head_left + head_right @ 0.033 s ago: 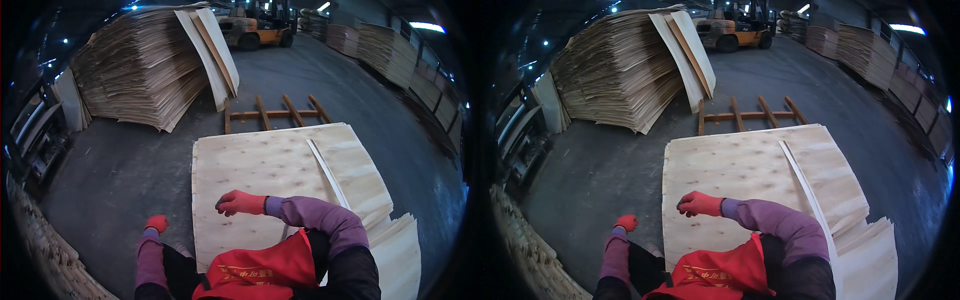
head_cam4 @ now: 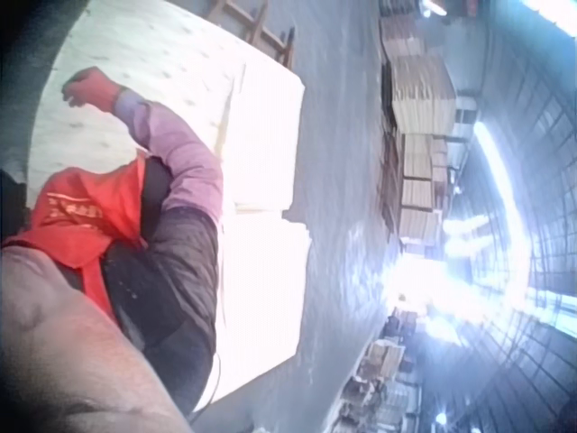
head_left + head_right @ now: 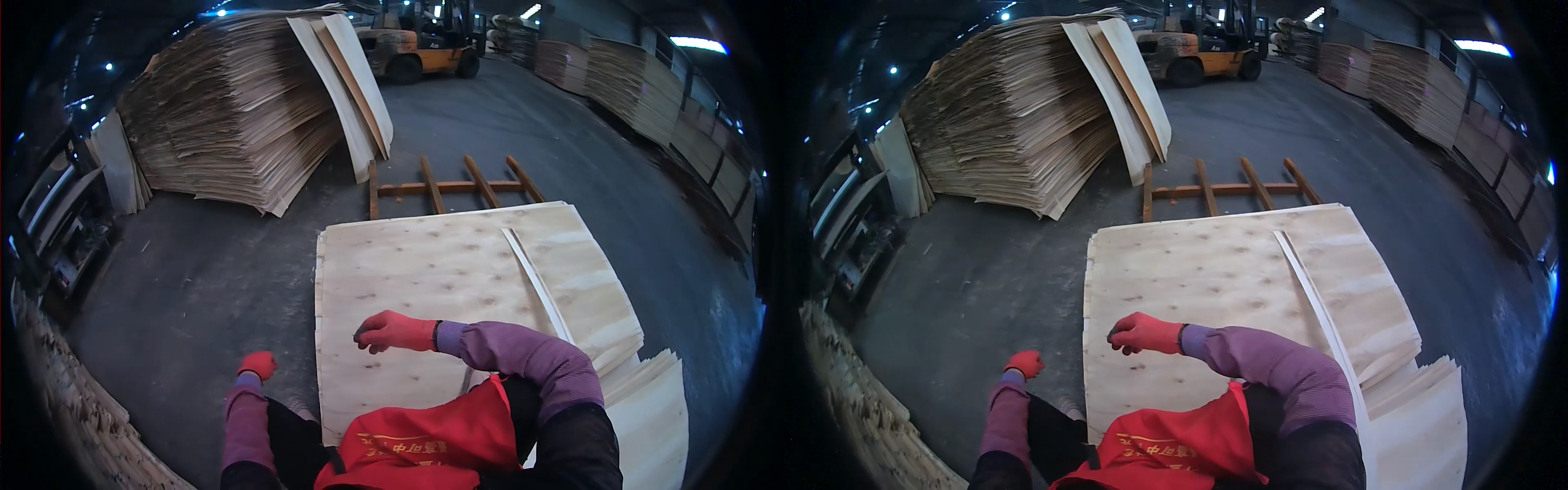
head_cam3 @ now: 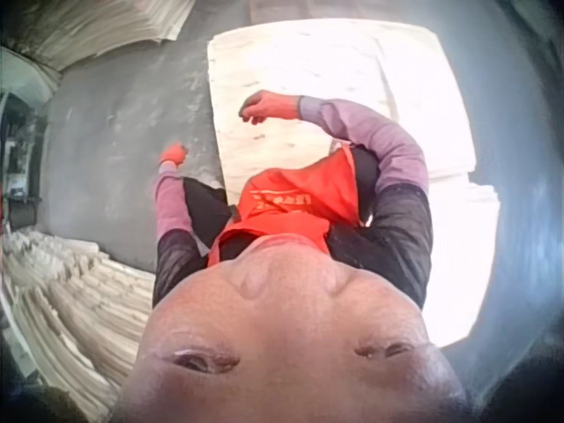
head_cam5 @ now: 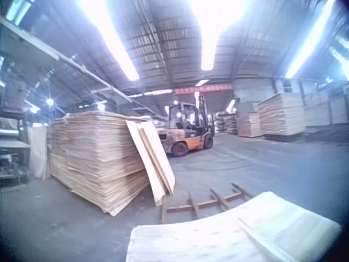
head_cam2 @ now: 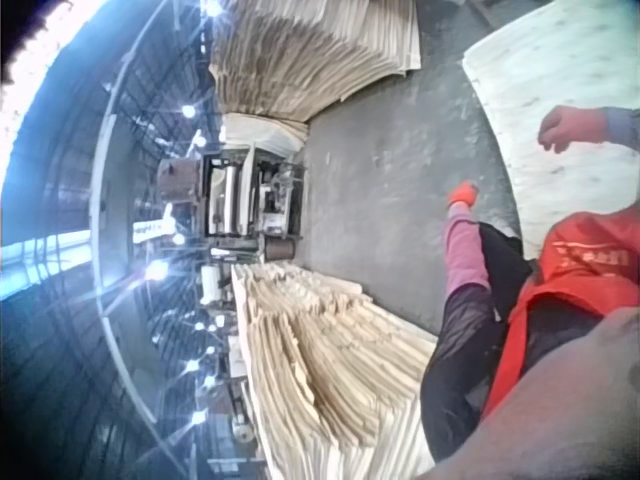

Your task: Inspecting and handling thin wood veneer sheets in a factory setting.

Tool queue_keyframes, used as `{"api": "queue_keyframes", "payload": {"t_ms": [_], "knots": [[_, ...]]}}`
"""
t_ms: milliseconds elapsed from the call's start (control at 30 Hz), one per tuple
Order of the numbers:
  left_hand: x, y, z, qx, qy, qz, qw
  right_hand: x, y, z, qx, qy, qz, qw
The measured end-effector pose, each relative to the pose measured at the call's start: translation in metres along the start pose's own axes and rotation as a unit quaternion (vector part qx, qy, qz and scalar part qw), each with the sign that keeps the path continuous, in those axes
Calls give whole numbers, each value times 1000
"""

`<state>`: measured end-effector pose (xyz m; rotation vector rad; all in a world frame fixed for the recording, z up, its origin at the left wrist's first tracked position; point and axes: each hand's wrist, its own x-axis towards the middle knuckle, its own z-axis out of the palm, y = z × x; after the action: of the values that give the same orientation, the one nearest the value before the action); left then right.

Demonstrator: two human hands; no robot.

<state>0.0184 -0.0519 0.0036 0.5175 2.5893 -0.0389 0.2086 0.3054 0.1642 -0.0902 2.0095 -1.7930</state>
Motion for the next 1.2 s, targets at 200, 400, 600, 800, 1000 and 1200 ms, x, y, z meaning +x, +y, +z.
{"api": "queue_keyframes", "payload": {"t_ms": [200,400,600,800,1000,1200], "knots": [[6,1,4,52,-9,9,999,-5,-2,-1,-6,8,-1,1000],[-10,3,-1,-4,107,32,994,-3,0,-1,-27,8,0,1000],[-38,-17,-128,-241,493,1,836,5,7,4,-9,32,35,999],[-168,-101,-405,-301,799,119,506,2,5,2,13,-1,23,1000],[-284,-106,-509,-385,767,107,502,10,1,7,5,5,29,1000],[-190,-103,-379,-125,694,-40,708,11,-5,13,-1,-10,6,1000]]}}
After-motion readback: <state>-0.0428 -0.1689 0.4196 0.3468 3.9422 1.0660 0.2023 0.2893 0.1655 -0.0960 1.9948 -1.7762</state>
